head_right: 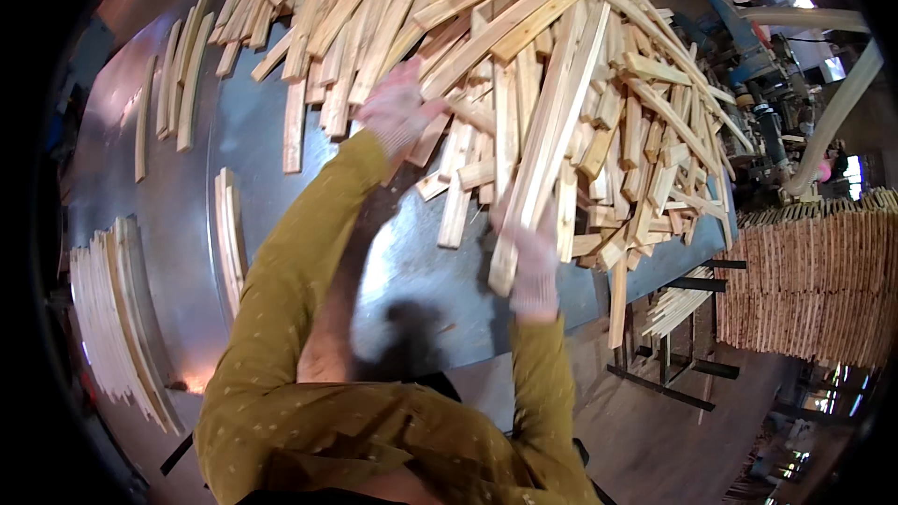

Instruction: The person repeatedly picks up thin wooden slats from a large pile on a metal table, aligns them, and places them into a neat stack. The person wears gloves and handles the wood by hand throughout the process.

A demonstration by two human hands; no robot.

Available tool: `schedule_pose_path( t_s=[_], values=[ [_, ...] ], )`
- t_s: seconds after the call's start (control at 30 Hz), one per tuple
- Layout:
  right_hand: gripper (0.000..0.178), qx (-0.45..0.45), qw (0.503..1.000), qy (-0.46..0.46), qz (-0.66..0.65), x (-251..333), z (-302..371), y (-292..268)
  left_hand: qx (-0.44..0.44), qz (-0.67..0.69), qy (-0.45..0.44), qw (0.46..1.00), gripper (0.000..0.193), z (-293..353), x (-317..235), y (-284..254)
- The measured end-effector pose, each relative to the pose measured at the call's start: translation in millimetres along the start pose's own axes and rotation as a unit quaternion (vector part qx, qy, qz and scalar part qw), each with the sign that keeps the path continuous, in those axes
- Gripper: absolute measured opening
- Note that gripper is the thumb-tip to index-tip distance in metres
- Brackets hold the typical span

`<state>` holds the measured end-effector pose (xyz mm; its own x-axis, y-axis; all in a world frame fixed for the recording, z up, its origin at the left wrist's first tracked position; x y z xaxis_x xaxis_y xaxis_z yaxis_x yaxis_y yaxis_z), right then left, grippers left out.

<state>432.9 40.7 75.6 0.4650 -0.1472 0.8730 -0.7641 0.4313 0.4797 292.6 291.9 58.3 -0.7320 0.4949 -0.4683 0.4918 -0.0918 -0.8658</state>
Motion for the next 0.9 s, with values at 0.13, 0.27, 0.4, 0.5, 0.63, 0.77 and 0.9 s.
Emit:
schedule_pose_path(
  t_s=[0.13,0.27,0.4,0.5,0.63,0.77,0.9],
  values=[
    [0.077,-0.021,0.999,-0.028,-0.007,21,63,-17,0.15,-0.053,-0.007,0.987,0.079,-80,-43,38],
    [0.083,-0.012,0.998,-0.043,0.042,16,64,-43,-0.007,-0.207,-0.051,0.977,0.042,-36,-2,56],
    [0.08,0.072,0.991,0.098,-0.06,-16,50,-23,0.219,0.429,-0.186,0.857,0.039,158,48,-35],
    [0.068,0.149,0.944,0.276,-0.103,-69,68,11,0.139,0.633,-0.329,0.686,0.051,305,40,-60],
    [0.059,0.223,0.887,0.396,-0.084,-164,124,43,-0.014,0.672,-0.444,0.592,0.046,423,29,-62],
    [0.067,0.259,0.87,0.419,-0.003,-234,182,72,0.068,0.283,-0.601,0.744,0.031,474,67,-41],
    [0.084,0.343,0.832,0.22,0.378,-252,210,128,0.083,-0.101,-0.49,0.862,0.03,489,85,-45]
  ],
)
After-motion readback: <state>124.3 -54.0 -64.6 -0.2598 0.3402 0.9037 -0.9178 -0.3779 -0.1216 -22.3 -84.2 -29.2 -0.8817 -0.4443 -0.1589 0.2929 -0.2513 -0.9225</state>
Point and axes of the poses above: each hand's wrist, its own z-axis away from the middle knuckle, its own y-axis out of the palm, x = y × z, the point moved 1 cm from there along -z, towards the middle knuckle, and after that the axes turned 4 degrees about -z, right-handed, at the moved point
